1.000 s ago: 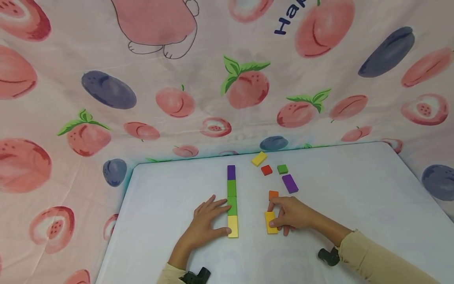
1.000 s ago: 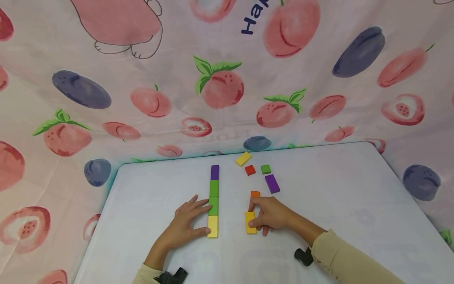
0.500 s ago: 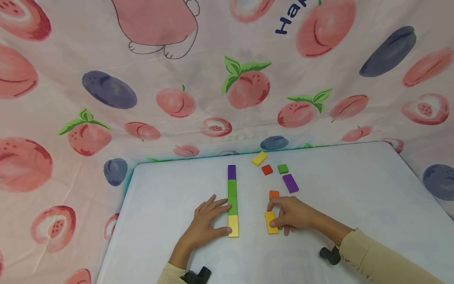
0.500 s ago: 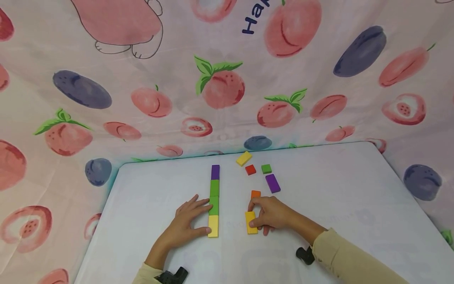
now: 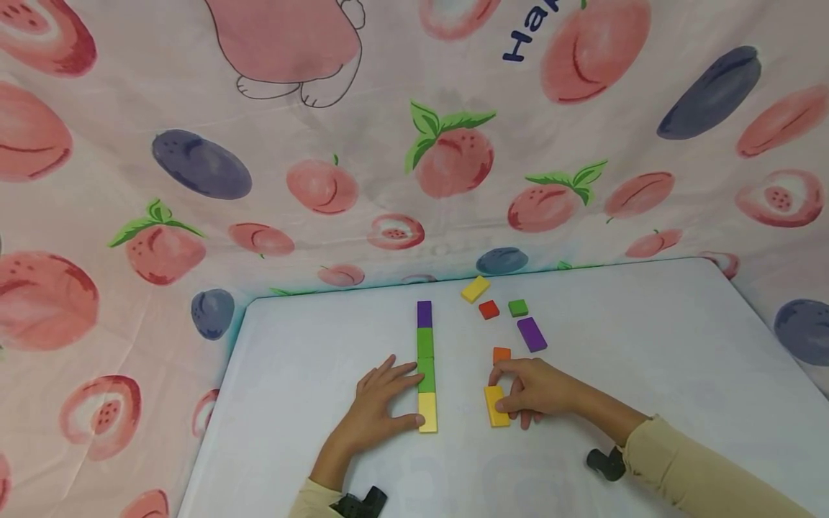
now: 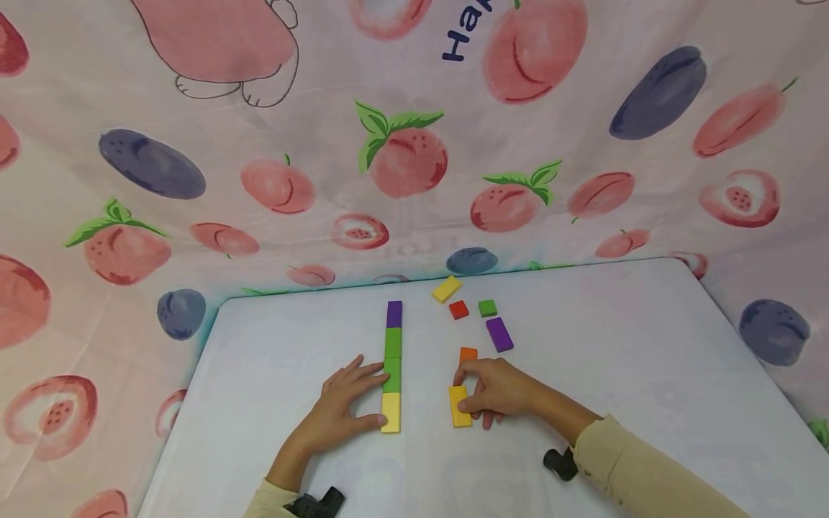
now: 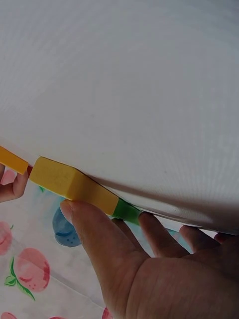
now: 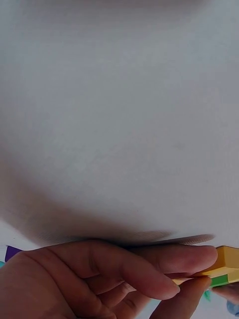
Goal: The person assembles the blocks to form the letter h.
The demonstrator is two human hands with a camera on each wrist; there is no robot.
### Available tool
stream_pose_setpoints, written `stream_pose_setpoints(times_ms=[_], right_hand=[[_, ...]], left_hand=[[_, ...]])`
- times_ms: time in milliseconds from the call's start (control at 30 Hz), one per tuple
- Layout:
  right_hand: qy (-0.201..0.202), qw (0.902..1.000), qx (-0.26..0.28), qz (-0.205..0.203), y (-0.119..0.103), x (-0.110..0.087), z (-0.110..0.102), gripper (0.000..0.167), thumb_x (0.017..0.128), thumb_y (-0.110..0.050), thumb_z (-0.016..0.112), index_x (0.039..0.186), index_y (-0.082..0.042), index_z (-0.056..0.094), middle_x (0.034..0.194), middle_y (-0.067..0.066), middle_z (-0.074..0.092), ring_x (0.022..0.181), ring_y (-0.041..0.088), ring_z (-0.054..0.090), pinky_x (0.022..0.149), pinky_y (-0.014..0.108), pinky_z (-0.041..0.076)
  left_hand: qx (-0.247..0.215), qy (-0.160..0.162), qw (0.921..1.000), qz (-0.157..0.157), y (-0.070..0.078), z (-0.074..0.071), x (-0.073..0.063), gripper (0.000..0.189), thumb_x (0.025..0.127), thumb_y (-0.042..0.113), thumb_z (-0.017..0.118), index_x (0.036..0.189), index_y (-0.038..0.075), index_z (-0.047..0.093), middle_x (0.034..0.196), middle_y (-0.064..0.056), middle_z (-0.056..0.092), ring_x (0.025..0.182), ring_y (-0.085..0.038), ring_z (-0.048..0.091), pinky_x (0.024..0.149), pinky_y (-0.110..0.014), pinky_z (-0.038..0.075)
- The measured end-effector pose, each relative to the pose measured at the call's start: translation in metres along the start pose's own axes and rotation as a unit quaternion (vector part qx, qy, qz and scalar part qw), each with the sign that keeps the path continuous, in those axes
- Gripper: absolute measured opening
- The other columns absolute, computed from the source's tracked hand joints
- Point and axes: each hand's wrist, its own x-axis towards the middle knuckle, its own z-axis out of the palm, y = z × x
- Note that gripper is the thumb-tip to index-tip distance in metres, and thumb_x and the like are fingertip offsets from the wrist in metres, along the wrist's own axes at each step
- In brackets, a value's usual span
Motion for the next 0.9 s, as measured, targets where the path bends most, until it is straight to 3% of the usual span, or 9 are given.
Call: stream_pose_setpoints(times_ms=[900], right_hand=[[0.000, 1.0000, 0.003, -0.007, 0.0019, -0.0009, -0.0006, 0.035, 0.089, -0.028, 0.080, 0.118, -0.018, 0.063, 0.070, 0.003, 0.070, 0.055, 0.023, 0.071, 0.048, 0.028, 0.053]], left_hand=[[-0.007, 0.001, 1.0000, 0.002, 0.0004, -0.0005, 0.0002, 0.069, 0.085, 0.050, 0.079, 0.146, 0.027, 0.058, 0.158, 0.003, 0.048, 0.158, -0.033, 0.020, 0.120, -0.067, 0.014]])
